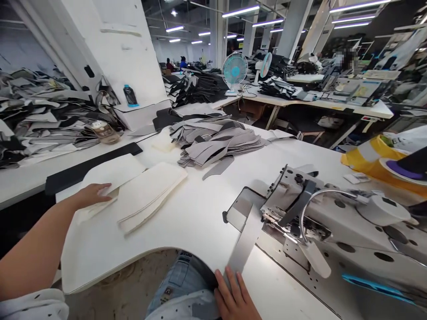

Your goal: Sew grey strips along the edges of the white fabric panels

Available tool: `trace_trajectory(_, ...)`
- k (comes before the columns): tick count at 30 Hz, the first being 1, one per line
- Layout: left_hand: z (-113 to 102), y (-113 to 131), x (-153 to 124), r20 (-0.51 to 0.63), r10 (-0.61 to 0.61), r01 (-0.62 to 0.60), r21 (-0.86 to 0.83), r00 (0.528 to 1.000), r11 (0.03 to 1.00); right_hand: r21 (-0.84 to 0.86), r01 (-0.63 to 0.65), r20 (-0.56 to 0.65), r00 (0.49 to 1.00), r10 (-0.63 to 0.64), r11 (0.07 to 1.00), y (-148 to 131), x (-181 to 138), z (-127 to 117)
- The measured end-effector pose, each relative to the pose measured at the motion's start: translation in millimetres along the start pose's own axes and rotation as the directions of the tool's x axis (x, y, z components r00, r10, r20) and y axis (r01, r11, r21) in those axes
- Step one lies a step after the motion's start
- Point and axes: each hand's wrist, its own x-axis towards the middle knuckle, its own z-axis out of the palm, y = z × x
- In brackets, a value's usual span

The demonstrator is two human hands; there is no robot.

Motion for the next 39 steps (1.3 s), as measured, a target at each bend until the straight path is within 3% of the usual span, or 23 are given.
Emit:
trace_trajectory(4,10,-22,7,0.123,-0.110,0.115,-0.037,0.986,0.993,-0.018,0.006,0.014,1.000,-0.006,1.000,-2,-2,1)
trace_trajectory(8,10,-31,15,0.070,-0.175,0.182,-0.106,0.982,0.978,-0.046,-0.021,0.015,1.000,0.022,0.999,-6,-1,1)
trace_trajectory(12,-7,-14,16,0.036,-0.185,0.184,0.028,0.982,0.982,0.002,-0.028,-0.006,1.000,0.028,1.000,-5,2,0)
trace_trajectory(15,-9,19,6,0.067,0.024,-0.035,0.176,0.997,0.984,0.045,-0.014,-0.032,0.999,0.015,0.999,-1,2,-2)
trace_trajectory(17,3,43,-6,0.150,0.235,-0.259,0.164,0.960,0.952,0.075,0.001,-0.034,0.999,0.001,0.997,1,-1,-3)
trace_trajectory(19,20,62,-18,0.221,0.325,-0.353,0.103,0.919,0.930,0.125,-0.012,-0.021,1.000,0.014,0.992,3,-6,-4)
trace_trajectory(22,40,74,-29,0.268,0.226,-0.253,0.069,0.937,0.965,0.219,-0.093,0.001,0.995,0.095,0.971,3,-12,-4)
trace_trajectory(25,45,79,-33,0.289,0.144,-0.177,0.088,0.946,0.980,0.308,-0.152,-0.013,0.986,0.163,0.939,2,-14,-5)
trace_trajectory(28,38,90,-37,0.279,0.121,-0.148,0.077,0.953,0.986,0.410,-0.149,0.030,0.988,0.150,0.900,5,-12,-10)
trace_trajectory(32,25,105,-37,0.226,0.012,-0.019,0.029,0.974,0.999,0.526,-0.181,0.114,0.983,0.143,0.831,13,-9,-21)
trace_trajectory(36,3,111,-26,0.370,-0.086,0.079,0.034,0.925,0.996,0.642,-0.256,0.143,0.966,0.215,0.722,16,-6,-34)
trace_trajectory(37,-4,115,-23,0.347,-0.103,0.090,0.055,0.932,0.994,0.668,-0.292,0.152,0.954,0.259,0.684,16,-5,-38)
trace_trajectory(39,-13,131,-19,0.165,-0.057,0.042,0.093,0.985,0.995,0.704,-0.383,0.182,0.911,0.369,0.599,19,0,-48)
